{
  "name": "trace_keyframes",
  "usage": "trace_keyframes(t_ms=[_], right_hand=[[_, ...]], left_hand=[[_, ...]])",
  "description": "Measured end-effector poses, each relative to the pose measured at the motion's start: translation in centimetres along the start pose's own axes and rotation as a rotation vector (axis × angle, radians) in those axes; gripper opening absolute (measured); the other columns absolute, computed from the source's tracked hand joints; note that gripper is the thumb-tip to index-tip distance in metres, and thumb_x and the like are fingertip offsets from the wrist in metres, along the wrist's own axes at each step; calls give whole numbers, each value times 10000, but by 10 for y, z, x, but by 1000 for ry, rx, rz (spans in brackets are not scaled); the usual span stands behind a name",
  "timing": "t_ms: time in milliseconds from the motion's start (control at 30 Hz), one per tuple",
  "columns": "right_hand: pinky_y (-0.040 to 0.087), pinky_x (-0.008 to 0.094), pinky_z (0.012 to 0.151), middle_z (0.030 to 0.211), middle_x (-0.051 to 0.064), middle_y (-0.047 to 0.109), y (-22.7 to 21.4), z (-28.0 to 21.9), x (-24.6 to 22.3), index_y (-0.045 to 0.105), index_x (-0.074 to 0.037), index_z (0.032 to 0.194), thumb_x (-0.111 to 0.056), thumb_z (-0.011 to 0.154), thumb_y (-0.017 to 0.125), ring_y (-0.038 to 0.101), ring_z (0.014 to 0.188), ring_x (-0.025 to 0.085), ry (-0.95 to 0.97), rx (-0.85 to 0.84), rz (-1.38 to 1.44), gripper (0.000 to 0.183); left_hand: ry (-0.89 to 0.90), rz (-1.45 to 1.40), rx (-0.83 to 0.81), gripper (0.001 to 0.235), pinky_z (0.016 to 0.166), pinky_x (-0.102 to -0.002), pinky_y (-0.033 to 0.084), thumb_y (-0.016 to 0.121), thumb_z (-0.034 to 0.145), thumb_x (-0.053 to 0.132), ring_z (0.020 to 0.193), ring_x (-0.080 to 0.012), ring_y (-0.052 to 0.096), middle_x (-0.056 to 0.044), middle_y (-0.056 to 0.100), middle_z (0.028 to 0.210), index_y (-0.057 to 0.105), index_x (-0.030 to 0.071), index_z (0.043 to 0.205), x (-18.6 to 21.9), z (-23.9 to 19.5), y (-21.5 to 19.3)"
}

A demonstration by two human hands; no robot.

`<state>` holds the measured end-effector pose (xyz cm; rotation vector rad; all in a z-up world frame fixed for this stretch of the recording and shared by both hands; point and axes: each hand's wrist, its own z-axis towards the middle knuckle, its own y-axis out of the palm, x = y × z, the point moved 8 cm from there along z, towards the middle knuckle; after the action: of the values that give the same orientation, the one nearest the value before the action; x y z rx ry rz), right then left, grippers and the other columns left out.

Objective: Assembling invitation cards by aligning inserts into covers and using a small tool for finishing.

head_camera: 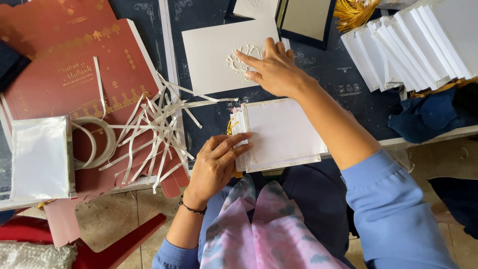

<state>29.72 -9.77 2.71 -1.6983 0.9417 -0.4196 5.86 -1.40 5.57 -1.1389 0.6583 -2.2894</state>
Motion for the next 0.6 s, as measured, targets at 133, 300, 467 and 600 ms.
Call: trace_keyframes(t_ms=[133, 300, 467, 600], right_hand=[[294, 573, 1074, 1357, 222, 322, 1, 11, -4, 322, -370, 1648, -449, 1090, 462, 330, 1249, 426, 6, 5, -65, 581], [291, 588, 1095, 1297, 201, 353, 9, 9, 8, 380, -335, 1630, -416, 1091, 464, 348, 1240, 424, 3, -13, 15, 552], [444, 366, 1115, 1272, 101, 591, 0, -20, 41, 694, -160, 1335, -263, 1089, 504, 638, 1249, 211, -93, 159, 813, 328], [468, 286, 692, 952, 115, 649, 4, -102, 46, 673, -4, 1270, -205, 1022, 536, 552, 835, 147, -148, 156, 1726, 348]], left_hand=[[-6, -12, -9, 330, 990, -414, 539, 440, 1093, -15, 1118, -303, 616, -47, 618, 1468, 656, 89, 1320, -1, 0, 1], [-3, -6, -1, 340, 990, -406, 541, 448, 1091, -27, 1111, -290, 614, -36, 620, 1465, 654, 98, 1331, 0, 0, 0], [-9, -12, -9, 360, 992, -411, 536, 452, 1073, -44, 1107, -299, 611, -33, 619, 1469, 661, 102, 1327, -3, 0, 3], [61, 14, 94, 363, 822, -430, 569, 485, 992, 12, 1007, -367, 678, -90, 730, 1287, 761, 112, 1206, -1, 3, -4]])
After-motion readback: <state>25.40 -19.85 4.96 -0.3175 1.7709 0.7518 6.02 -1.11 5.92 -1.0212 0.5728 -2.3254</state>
